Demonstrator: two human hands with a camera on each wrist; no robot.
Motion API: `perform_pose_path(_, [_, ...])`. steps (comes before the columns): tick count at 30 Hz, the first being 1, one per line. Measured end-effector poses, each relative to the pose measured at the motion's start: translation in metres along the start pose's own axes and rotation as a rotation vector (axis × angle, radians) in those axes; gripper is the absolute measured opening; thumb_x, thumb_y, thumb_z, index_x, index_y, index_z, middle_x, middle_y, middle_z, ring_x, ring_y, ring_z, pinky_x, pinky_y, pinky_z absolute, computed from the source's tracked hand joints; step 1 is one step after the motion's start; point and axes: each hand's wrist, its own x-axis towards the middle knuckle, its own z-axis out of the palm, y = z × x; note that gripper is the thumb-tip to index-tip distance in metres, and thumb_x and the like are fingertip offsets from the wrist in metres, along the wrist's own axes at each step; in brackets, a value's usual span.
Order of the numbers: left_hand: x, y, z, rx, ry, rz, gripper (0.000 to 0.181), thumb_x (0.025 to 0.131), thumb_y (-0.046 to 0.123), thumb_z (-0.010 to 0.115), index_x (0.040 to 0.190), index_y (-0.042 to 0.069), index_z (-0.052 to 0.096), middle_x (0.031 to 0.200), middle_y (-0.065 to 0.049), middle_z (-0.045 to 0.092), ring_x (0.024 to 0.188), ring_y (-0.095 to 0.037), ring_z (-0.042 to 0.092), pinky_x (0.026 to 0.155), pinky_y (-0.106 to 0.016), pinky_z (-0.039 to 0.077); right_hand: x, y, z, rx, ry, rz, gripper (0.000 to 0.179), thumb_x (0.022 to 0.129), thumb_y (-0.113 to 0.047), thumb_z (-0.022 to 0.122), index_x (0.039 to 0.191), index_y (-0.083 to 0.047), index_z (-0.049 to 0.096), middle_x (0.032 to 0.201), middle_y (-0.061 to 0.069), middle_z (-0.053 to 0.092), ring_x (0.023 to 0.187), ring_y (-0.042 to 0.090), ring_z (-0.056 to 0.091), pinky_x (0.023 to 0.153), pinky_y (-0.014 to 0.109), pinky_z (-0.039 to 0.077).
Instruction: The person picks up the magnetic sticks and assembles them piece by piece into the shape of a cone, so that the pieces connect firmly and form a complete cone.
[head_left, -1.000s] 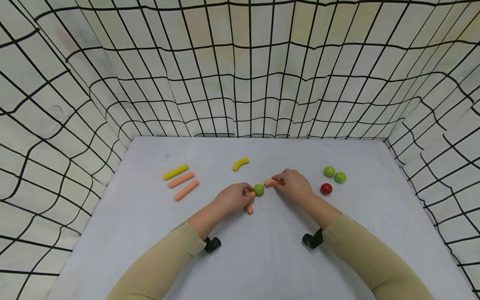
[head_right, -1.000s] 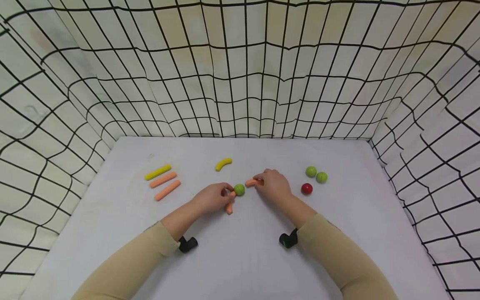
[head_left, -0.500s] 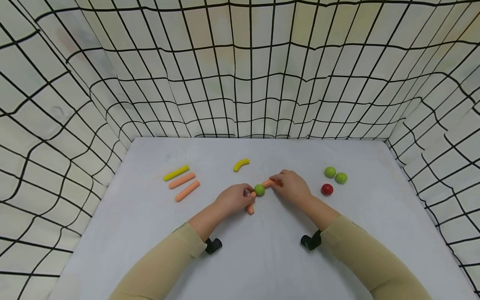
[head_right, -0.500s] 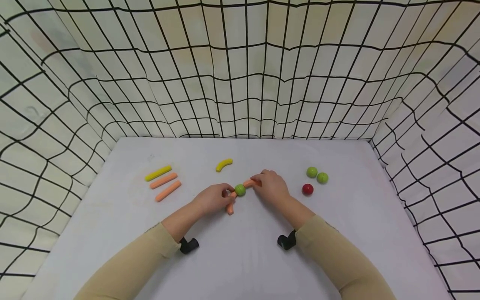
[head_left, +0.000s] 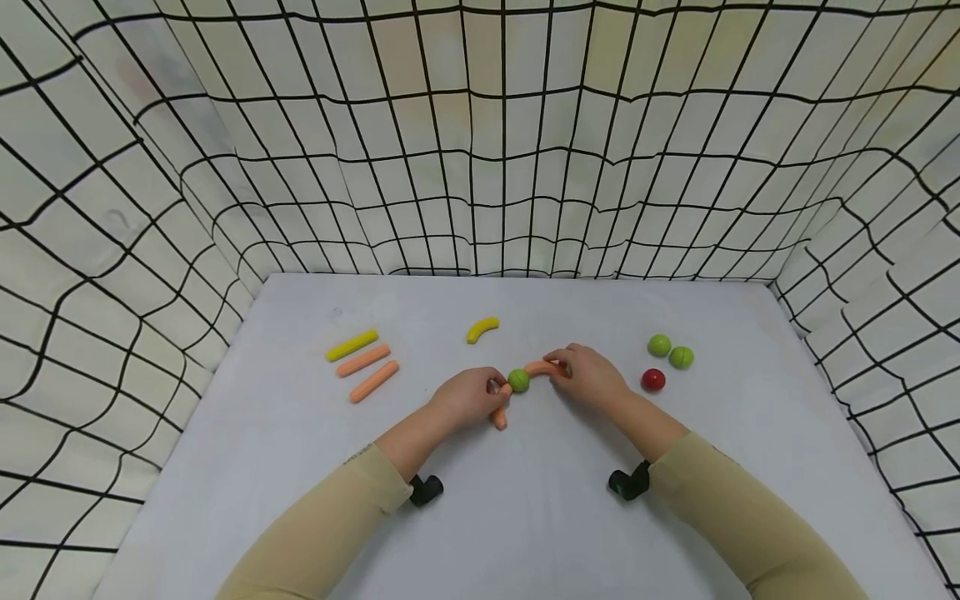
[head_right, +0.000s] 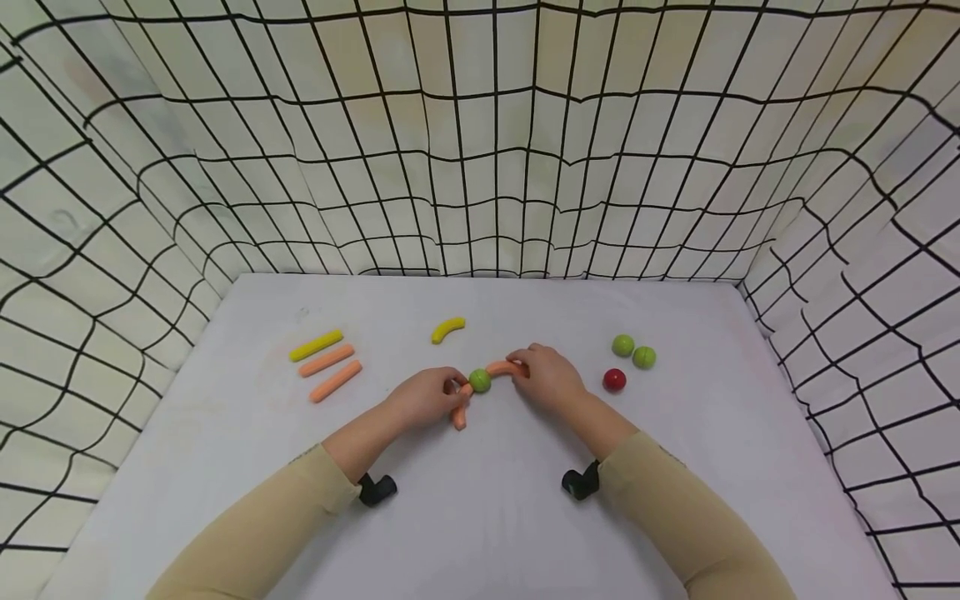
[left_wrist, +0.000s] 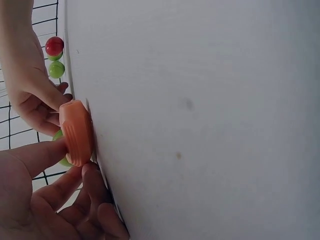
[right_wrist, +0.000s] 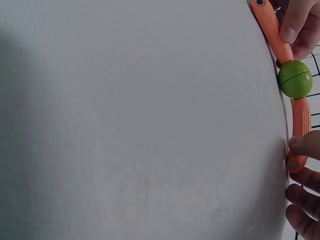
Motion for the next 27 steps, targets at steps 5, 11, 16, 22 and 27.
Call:
perform_pose_path(5, [-0.002, 0.000, -0.001, -0.008, -0.005, 0.005, 0.031, 0.100, 0.036, 0.058, 0.122, 0.015, 0.066, 0.088, 0.000, 0.059, 0.076, -0.016, 0.054, 0.066, -0.032, 0.042, -0.001, 0.001, -0.004, 0.029, -0.029, -0.001, 0.037, 0.093, -0.025, 0.071, 0.127, -0.013, 0.067, 0.096, 0.001, 0.062, 0.084, 0.018, 0.055, 0.078, 0.036, 0.050])
perform_pose_path(11, [-0.003, -0.002, -0.001, -0.022, -0.008, 0.008, 0.032, 0.101, 0.037, 0.058, 0.124, 0.016, 0.065, 0.090, 0.000, 0.058, 0.078, -0.017, 0.053, 0.067, -0.033, 0.042, -0.001, 0.005, -0.007, 0.046, -0.052, 0.002, 0.035, 0.094, -0.031, 0.070, 0.125, -0.014, 0.068, 0.091, -0.001, 0.061, 0.082, 0.017, 0.055, 0.076, 0.035, 0.049])
perform_pose_path(16, [-0.006, -0.003, -0.003, -0.046, -0.007, 0.010, 0.031, 0.101, 0.033, 0.058, 0.126, 0.017, 0.064, 0.095, -0.001, 0.059, 0.083, -0.019, 0.054, 0.071, -0.035, 0.043, -0.001, 0.007, -0.006, 0.054, -0.045, -0.007, 0.034, 0.093, -0.028, 0.071, 0.124, -0.015, 0.069, 0.090, -0.001, 0.061, 0.081, 0.017, 0.055, 0.076, 0.035, 0.049])
perform_pose_path(22, [-0.010, -0.005, -0.003, -0.082, -0.003, 0.004, 0.029, 0.099, 0.029, 0.061, 0.126, 0.018, 0.064, 0.097, 0.002, 0.061, 0.085, -0.017, 0.056, 0.075, -0.035, 0.046, -0.001, 0.008, -0.005, 0.083, -0.052, -0.016, 0.034, 0.093, -0.029, 0.071, 0.124, -0.014, 0.069, 0.090, -0.002, 0.061, 0.081, 0.016, 0.055, 0.075, 0.034, 0.049])
perform_pose_path(27, [-0.013, -0.007, -0.003, -0.116, 0.011, 0.009, 0.028, 0.096, 0.028, 0.066, 0.121, 0.018, 0.065, 0.095, 0.002, 0.063, 0.084, -0.016, 0.057, 0.074, -0.035, 0.046, 0.004, 0.007, -0.003, 0.087, -0.041, -0.035, 0.034, 0.094, -0.031, 0.070, 0.124, -0.016, 0.070, 0.093, -0.003, 0.063, 0.083, 0.015, 0.055, 0.076, 0.033, 0.049])
